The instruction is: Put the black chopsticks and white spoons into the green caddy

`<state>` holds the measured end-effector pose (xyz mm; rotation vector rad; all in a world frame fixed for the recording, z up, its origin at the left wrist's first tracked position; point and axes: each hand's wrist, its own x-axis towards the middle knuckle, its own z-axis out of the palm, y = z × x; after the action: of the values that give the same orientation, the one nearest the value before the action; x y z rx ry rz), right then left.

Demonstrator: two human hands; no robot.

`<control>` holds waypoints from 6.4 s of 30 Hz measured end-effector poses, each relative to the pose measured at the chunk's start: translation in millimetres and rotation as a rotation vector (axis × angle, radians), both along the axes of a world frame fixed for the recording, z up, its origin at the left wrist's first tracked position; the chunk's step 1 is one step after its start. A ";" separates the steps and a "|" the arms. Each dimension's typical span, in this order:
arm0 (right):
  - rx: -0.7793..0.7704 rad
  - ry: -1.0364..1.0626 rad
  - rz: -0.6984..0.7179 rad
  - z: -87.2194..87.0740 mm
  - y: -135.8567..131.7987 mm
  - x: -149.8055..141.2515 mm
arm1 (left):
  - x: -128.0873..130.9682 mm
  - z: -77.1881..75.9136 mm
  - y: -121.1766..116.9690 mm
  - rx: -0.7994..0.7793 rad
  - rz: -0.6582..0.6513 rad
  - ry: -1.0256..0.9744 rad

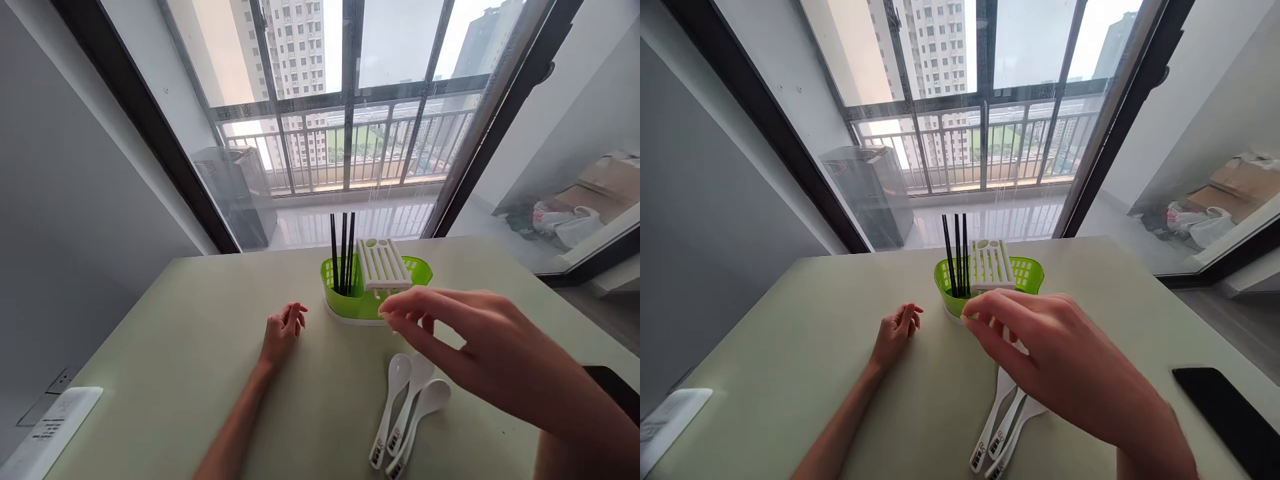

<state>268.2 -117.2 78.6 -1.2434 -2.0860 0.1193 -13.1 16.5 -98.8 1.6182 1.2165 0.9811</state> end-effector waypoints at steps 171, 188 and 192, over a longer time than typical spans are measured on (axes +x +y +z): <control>0.286 -0.392 -0.264 -60.4 73.9 -64.3 | -4.9 -10.7 -4.6 0.160 -0.077 0.277; 0.271 -0.376 -0.235 -66.2 67.8 -72.2 | -4.7 -9.3 -4.5 0.145 -0.086 0.277; 0.295 -0.262 -0.155 -61.0 44.9 -59.3 | -4.4 -10.1 -5.2 0.150 -0.082 0.276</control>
<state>208.9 -72.3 17.6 -1.2833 -2.1181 -0.4270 -17.5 11.3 -108.9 1.9567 1.2702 0.8334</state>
